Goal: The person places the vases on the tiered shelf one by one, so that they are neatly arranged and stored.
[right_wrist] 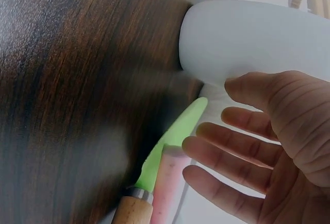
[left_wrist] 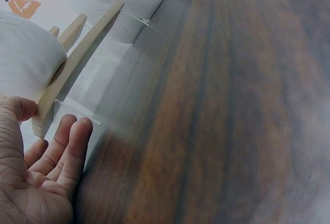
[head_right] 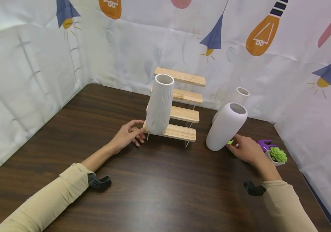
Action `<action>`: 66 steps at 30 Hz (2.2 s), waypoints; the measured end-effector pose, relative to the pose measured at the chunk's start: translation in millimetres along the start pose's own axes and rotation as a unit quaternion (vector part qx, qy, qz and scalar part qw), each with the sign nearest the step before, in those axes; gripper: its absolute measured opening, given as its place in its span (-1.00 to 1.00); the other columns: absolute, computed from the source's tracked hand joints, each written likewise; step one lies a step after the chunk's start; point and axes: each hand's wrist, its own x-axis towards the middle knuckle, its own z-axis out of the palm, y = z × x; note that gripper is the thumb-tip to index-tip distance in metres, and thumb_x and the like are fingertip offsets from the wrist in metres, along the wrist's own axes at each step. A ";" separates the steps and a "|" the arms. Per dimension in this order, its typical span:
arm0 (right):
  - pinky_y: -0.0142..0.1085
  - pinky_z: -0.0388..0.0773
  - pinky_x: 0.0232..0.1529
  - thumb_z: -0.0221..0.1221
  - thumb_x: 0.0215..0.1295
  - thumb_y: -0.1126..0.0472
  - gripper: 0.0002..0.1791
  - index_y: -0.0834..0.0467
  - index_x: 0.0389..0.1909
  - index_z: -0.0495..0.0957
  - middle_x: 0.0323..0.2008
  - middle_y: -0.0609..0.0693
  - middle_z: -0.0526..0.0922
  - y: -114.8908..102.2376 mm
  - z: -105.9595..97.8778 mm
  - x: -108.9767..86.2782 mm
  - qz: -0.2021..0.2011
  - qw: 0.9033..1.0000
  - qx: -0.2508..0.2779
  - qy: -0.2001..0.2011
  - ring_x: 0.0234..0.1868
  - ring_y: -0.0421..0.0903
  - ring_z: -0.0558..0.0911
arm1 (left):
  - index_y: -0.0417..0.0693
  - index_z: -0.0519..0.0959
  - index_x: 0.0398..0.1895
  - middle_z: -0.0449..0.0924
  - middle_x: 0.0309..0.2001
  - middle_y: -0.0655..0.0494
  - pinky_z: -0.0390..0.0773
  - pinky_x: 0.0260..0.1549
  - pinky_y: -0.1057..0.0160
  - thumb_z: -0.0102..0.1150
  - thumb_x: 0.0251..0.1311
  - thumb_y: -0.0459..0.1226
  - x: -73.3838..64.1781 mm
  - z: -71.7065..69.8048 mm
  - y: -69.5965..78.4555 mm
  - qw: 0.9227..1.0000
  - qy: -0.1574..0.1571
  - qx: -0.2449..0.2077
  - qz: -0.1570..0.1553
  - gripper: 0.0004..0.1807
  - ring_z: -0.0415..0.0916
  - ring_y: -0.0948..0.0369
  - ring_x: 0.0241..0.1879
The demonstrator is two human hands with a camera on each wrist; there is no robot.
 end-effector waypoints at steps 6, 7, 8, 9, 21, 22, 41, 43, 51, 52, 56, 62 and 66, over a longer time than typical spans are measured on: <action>0.11 0.68 -0.22 0.28 0.40 0.15 -0.68 0.26 0.05 0.56 -0.16 0.24 0.75 -4.2 0.6 6.2 -0.016 1.000 -0.001 0.006 -0.16 0.21 0.74 | -0.17 0.33 0.41 0.69 -0.26 -0.25 0.73 -0.43 0.19 0.13 0.52 -0.16 -0.8 -1.6 -1.4 1.000 0.004 0.003 -0.004 -0.48 0.70 0.07 -0.36; 0.12 0.68 -0.22 0.28 0.40 0.16 -0.68 0.26 0.04 0.56 -0.17 0.24 0.75 -4.6 0.6 7.0 -0.017 1.000 -0.002 0.006 -0.16 0.21 0.74 | -0.17 0.32 0.41 0.69 -0.26 -0.25 0.73 -0.43 0.19 0.13 0.51 -0.16 -0.9 -1.6 -1.5 1.000 0.004 0.002 -0.006 -0.48 0.70 0.07 -0.36; 0.12 0.68 -0.22 0.28 0.40 0.15 -0.68 0.26 0.04 0.57 -0.17 0.24 0.76 -5.1 0.6 7.6 -0.016 1.000 -0.004 0.006 -0.16 0.21 0.74 | -0.17 0.32 0.42 0.69 -0.26 -0.25 0.73 -0.43 0.19 0.13 0.51 -0.15 -0.9 -1.6 -1.7 1.000 0.003 0.001 -0.007 -0.47 0.70 0.07 -0.36; 0.12 0.68 -0.22 0.28 0.40 0.15 -0.68 0.27 0.03 0.57 -0.17 0.24 0.76 -5.2 0.5 8.1 -0.015 1.000 -0.006 0.005 -0.17 0.21 0.74 | -0.17 0.32 0.42 0.69 -0.25 -0.25 0.73 -0.43 0.19 0.14 0.51 -0.15 -0.9 -1.4 -1.7 1.000 0.003 0.000 -0.008 -0.47 0.70 0.07 -0.36; 0.14 0.68 -0.28 0.25 0.41 0.12 -0.64 0.31 0.04 0.57 -0.13 0.28 0.74 -4.8 -3.9 17.0 0.004 1.000 -0.017 -0.014 -0.15 0.26 0.73 | -0.18 0.32 0.41 0.68 -0.24 -0.29 0.73 -0.43 0.20 0.13 0.51 -0.16 -0.7 -2.2 -0.1 1.000 -0.002 -0.004 -0.006 -0.47 0.70 0.07 -0.36; 0.14 0.67 -0.28 0.25 0.41 0.12 -0.64 0.31 0.04 0.57 -0.13 0.28 0.74 -5.3 -4.0 18.1 0.004 1.000 -0.020 -0.014 -0.15 0.26 0.73 | -0.18 0.33 0.41 0.68 -0.24 -0.30 0.73 -0.43 0.20 0.13 0.51 -0.16 -0.6 -2.4 -0.2 1.000 -0.002 -0.004 -0.005 -0.47 0.70 0.08 -0.36; 0.24 0.65 -0.23 0.23 0.38 0.17 -0.73 0.27 -0.04 0.58 -0.14 0.27 0.74 -10.9 -2.3 29.7 0.011 1.000 -0.023 0.000 -0.10 0.30 0.71 | -0.19 0.33 0.40 0.69 -0.27 -0.25 0.73 -0.45 0.19 0.13 0.51 -0.17 2.2 -0.4 -1.7 1.000 -0.004 -0.005 -0.001 -0.48 0.69 0.09 -0.37; 0.25 0.64 -0.21 0.24 0.38 0.17 -0.72 0.27 -0.03 0.58 -0.13 0.27 0.74 -12.0 -2.5 32.5 0.008 1.000 -0.024 0.001 -0.09 0.31 0.71 | -0.19 0.33 0.40 0.69 -0.28 -0.25 0.73 -0.45 0.19 0.13 0.51 -0.17 2.1 -1.0 -1.8 1.000 -0.004 -0.004 0.000 -0.49 0.69 0.08 -0.38; 0.25 0.60 -0.30 0.24 0.37 0.13 -0.76 0.23 -0.12 0.57 -0.20 0.25 0.73 -14.6 -0.9 44.8 0.018 0.999 -0.034 0.001 -0.13 0.36 0.69 | -0.19 0.33 0.40 0.68 -0.27 -0.26 0.73 -0.44 0.20 0.13 0.51 -0.17 1.2 -1.8 -0.5 1.000 -0.002 -0.002 0.001 -0.48 0.69 0.09 -0.37; 0.24 0.60 -0.33 0.23 0.37 0.12 -0.77 0.22 -0.15 0.57 -0.23 0.23 0.73 -14.7 -0.9 45.7 0.021 0.999 -0.035 0.001 -0.14 0.36 0.69 | -0.19 0.33 0.41 0.68 -0.26 -0.27 0.73 -0.44 0.20 0.13 0.51 -0.17 1.3 -1.6 -0.5 1.000 -0.003 -0.002 0.001 -0.48 0.69 0.09 -0.37; 0.20 0.61 -0.35 0.22 0.38 0.09 -0.74 0.23 -0.14 0.56 -0.24 0.22 0.74 -13.1 -1.0 45.0 0.032 0.999 -0.026 0.001 -0.17 0.32 0.70 | -0.19 0.32 0.41 0.67 -0.25 -0.30 0.73 -0.44 0.20 0.12 0.52 -0.18 1.8 -0.3 -0.9 1.000 -0.005 -0.001 0.002 -0.48 0.69 0.08 -0.36; 0.19 0.63 -0.26 0.19 0.45 -0.08 -0.54 0.24 0.07 0.58 -0.08 0.28 0.74 -9.6 -2.3 38.0 0.056 0.998 -0.008 0.005 -0.07 0.32 0.71 | -0.19 0.33 0.41 0.67 -0.24 -0.30 0.73 -0.44 0.20 0.12 0.52 -0.18 2.2 1.1 0.2 1.000 -0.003 -0.002 0.003 -0.49 0.69 0.08 -0.36; 0.23 0.61 -0.15 0.12 0.47 -0.25 -0.40 0.22 0.14 0.55 -0.02 0.26 0.74 -6.0 -4.0 33.3 0.073 0.997 0.003 0.010 -0.01 0.32 0.68 | -0.19 0.33 0.41 0.67 -0.25 -0.30 0.72 -0.44 0.20 0.12 0.51 -0.18 2.6 1.4 0.1 1.000 -0.002 -0.003 0.001 -0.49 0.69 0.08 -0.36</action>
